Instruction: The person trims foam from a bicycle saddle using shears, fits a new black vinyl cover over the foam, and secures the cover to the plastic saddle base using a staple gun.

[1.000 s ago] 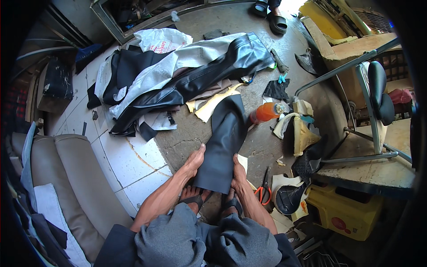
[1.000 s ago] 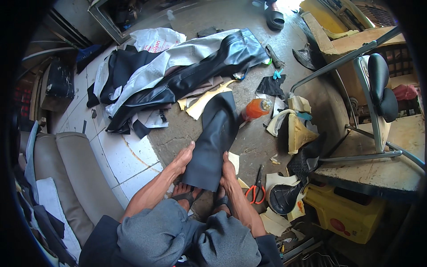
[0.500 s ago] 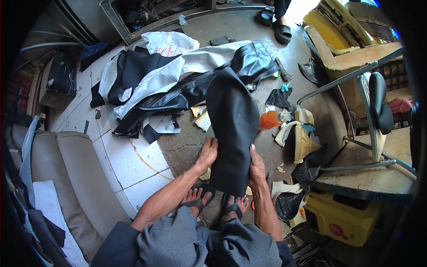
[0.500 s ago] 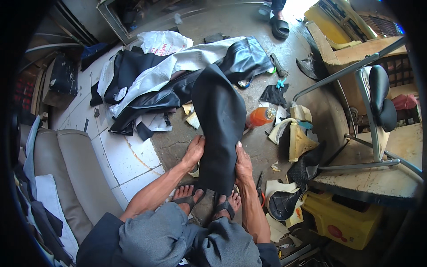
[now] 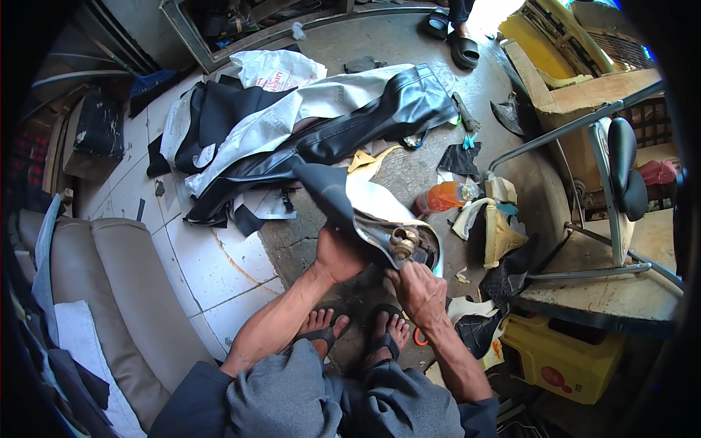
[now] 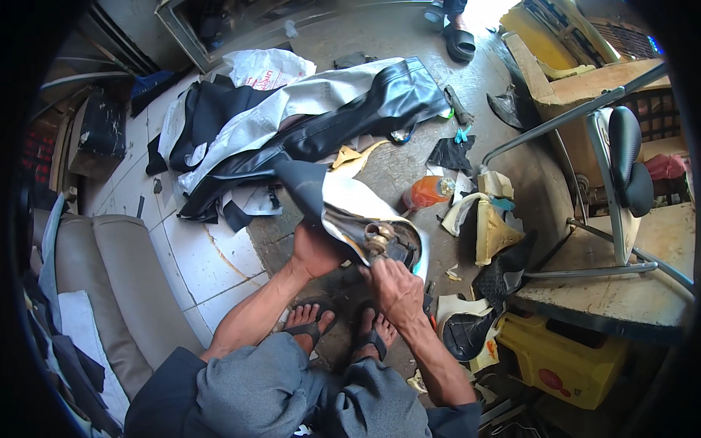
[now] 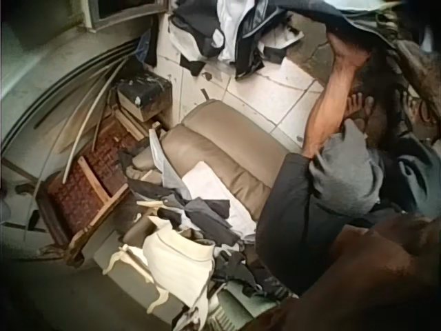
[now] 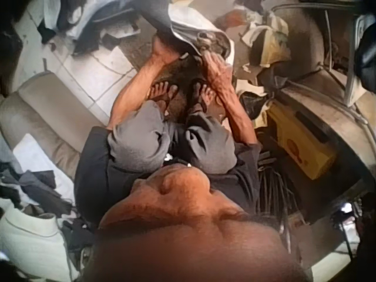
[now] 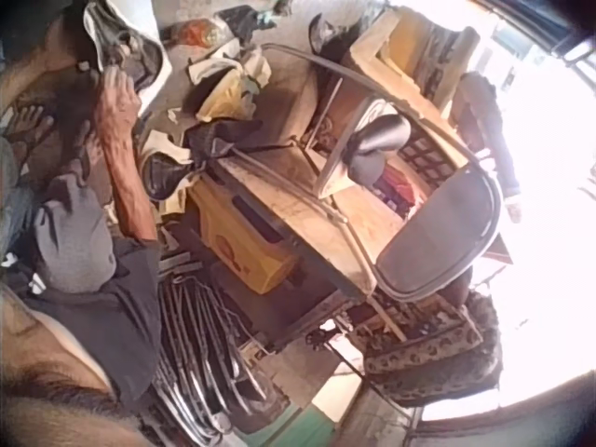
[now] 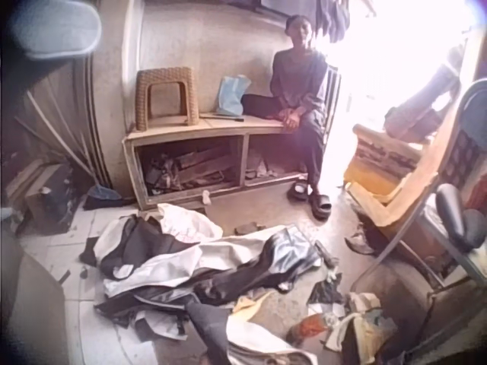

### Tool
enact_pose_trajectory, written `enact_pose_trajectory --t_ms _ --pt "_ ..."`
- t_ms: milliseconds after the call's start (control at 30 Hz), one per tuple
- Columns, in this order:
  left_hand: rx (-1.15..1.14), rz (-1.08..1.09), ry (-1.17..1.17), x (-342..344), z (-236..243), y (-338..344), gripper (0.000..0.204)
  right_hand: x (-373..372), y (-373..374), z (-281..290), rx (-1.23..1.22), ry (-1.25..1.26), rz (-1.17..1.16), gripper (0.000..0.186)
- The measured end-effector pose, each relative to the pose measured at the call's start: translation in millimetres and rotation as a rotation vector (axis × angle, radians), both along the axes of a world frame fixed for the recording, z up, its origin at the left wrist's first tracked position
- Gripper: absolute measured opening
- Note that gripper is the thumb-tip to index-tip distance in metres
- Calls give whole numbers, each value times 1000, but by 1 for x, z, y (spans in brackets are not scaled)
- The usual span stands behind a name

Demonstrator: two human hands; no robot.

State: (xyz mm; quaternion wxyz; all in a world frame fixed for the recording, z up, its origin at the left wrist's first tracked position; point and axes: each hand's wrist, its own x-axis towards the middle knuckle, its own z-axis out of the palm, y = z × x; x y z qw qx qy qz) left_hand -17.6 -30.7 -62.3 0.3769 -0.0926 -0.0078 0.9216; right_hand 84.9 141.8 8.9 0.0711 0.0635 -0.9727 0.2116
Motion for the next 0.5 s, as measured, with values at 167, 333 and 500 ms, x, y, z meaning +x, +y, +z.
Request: enact_pose_trajectory --t_ms 167,333,500 --pt "112 116 -21 5 -64 -31 70 28 22 -51 251 -23 289 18" --pt "-228 119 -253 9 -81 -51 71 73 39 -110 238 -237 258 17" --pt "-881 321 66 -18 -37 -107 53 81 3 -95 71 -236 115 18"
